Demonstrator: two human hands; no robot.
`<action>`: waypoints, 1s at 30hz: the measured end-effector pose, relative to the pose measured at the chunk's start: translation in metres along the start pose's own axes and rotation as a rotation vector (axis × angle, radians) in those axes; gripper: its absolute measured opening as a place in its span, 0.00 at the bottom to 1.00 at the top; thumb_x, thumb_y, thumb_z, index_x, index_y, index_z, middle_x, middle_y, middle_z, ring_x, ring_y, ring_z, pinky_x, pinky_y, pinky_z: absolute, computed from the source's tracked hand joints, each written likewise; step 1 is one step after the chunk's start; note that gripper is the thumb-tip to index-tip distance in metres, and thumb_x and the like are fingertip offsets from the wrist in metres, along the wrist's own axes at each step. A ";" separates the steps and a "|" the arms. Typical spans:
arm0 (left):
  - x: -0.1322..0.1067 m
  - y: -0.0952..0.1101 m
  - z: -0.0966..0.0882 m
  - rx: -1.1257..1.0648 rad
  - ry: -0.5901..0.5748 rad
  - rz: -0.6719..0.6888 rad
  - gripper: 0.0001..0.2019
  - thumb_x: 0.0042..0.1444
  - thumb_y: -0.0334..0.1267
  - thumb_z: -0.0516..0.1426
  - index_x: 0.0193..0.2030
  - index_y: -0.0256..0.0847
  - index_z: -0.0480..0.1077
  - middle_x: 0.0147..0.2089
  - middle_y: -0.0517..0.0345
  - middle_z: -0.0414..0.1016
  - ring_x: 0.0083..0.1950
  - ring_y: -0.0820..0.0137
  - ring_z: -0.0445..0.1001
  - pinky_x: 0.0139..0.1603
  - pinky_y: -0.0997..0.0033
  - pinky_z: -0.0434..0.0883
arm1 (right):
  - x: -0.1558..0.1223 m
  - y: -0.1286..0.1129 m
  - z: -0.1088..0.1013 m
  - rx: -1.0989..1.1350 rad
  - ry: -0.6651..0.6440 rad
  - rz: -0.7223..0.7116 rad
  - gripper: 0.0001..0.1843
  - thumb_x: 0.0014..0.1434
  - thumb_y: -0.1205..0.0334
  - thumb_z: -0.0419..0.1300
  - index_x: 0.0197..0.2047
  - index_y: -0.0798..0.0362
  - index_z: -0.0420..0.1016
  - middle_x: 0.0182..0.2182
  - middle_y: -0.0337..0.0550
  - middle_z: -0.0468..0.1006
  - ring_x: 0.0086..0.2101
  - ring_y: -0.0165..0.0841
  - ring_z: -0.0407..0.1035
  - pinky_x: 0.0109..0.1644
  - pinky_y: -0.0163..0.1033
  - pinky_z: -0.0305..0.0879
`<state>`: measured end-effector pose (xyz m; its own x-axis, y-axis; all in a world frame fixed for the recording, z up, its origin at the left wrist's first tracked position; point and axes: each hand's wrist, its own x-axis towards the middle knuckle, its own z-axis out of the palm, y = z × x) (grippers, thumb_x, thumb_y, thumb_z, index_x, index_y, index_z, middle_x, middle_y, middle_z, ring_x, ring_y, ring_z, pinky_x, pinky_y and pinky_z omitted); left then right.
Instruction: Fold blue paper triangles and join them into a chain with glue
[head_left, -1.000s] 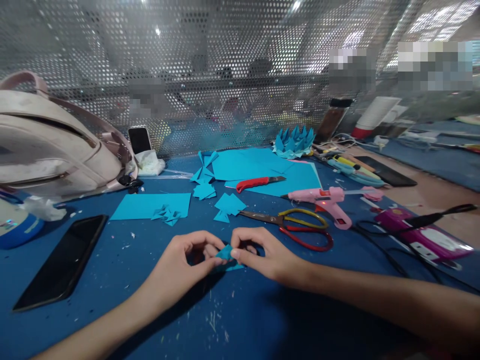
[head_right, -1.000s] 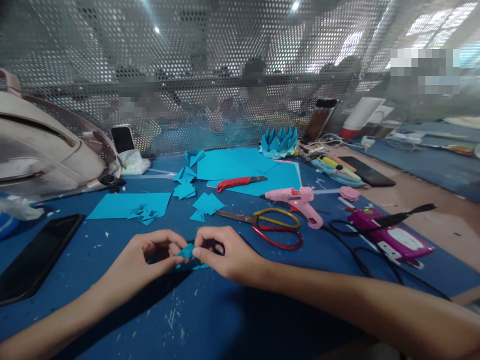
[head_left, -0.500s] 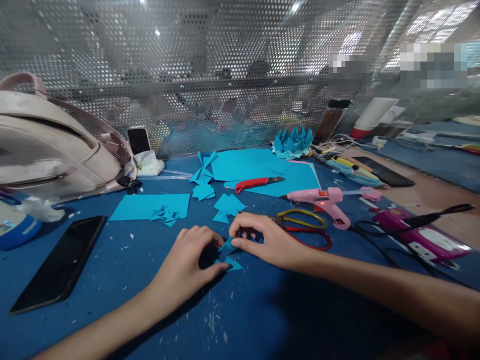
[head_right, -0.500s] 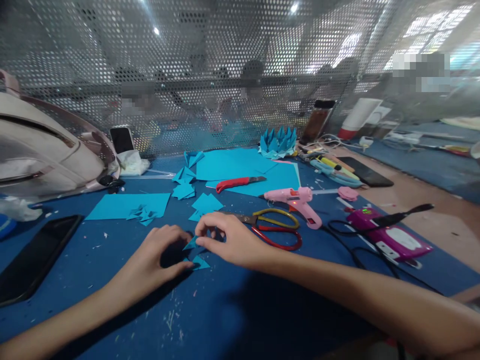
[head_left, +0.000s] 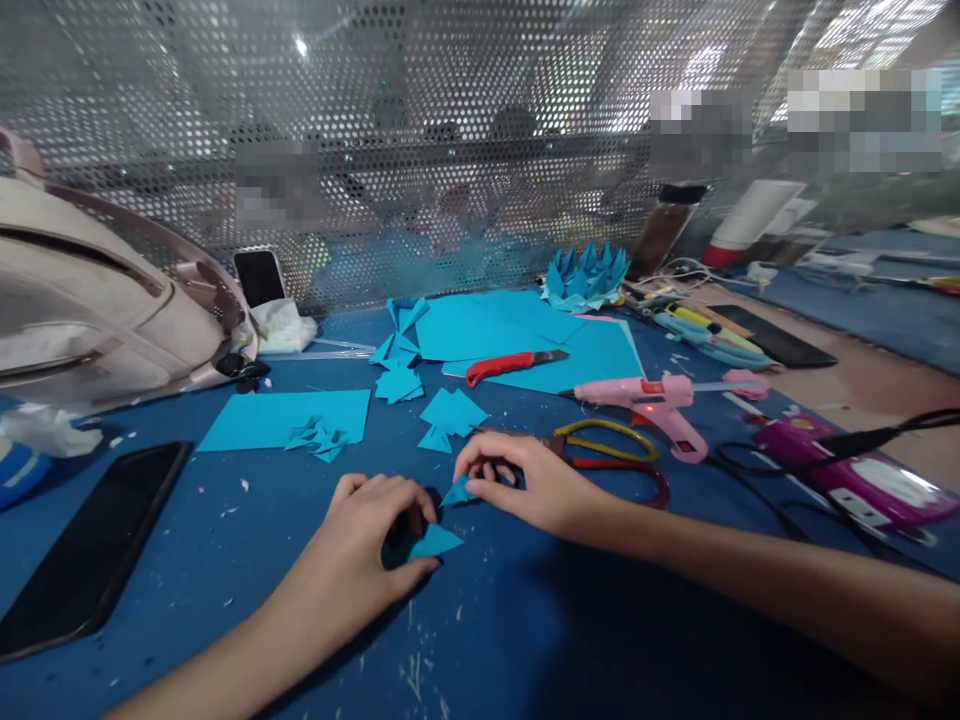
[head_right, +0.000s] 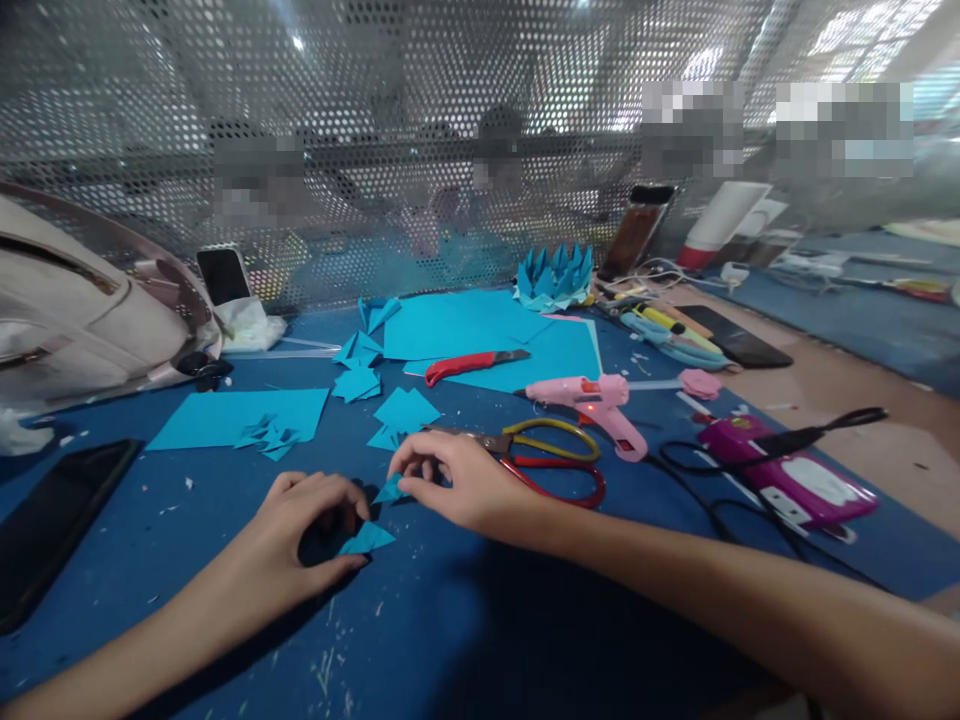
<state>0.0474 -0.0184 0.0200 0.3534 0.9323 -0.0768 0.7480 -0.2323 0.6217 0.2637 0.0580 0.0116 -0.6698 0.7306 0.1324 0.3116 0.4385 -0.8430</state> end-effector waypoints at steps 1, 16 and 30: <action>-0.001 -0.001 -0.001 -0.002 -0.007 -0.007 0.11 0.52 0.31 0.62 0.42 0.45 0.70 0.37 0.61 0.73 0.42 0.62 0.68 0.46 0.62 0.58 | 0.000 0.000 0.001 -0.002 0.002 -0.009 0.04 0.59 0.68 0.59 0.37 0.54 0.75 0.30 0.38 0.73 0.27 0.27 0.63 0.31 0.32 0.58; -0.002 -0.007 -0.004 0.054 -0.006 0.009 0.07 0.52 0.30 0.59 0.37 0.45 0.68 0.41 0.62 0.72 0.43 0.63 0.68 0.52 0.59 0.55 | -0.012 -0.004 0.009 -0.027 -0.029 -0.085 0.08 0.59 0.72 0.58 0.42 0.54 0.74 0.35 0.41 0.74 0.32 0.28 0.66 0.37 0.33 0.65; -0.007 -0.006 0.000 -0.039 0.002 0.019 0.10 0.54 0.30 0.56 0.42 0.48 0.66 0.38 0.62 0.74 0.40 0.63 0.69 0.49 0.61 0.60 | -0.016 -0.004 0.013 -0.054 -0.068 -0.130 0.08 0.59 0.71 0.60 0.42 0.54 0.74 0.35 0.41 0.75 0.34 0.30 0.67 0.39 0.34 0.64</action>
<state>0.0406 -0.0235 0.0164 0.3665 0.9283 -0.0631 0.7186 -0.2393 0.6529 0.2641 0.0373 0.0062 -0.7507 0.6292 0.2015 0.2534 0.5559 -0.7917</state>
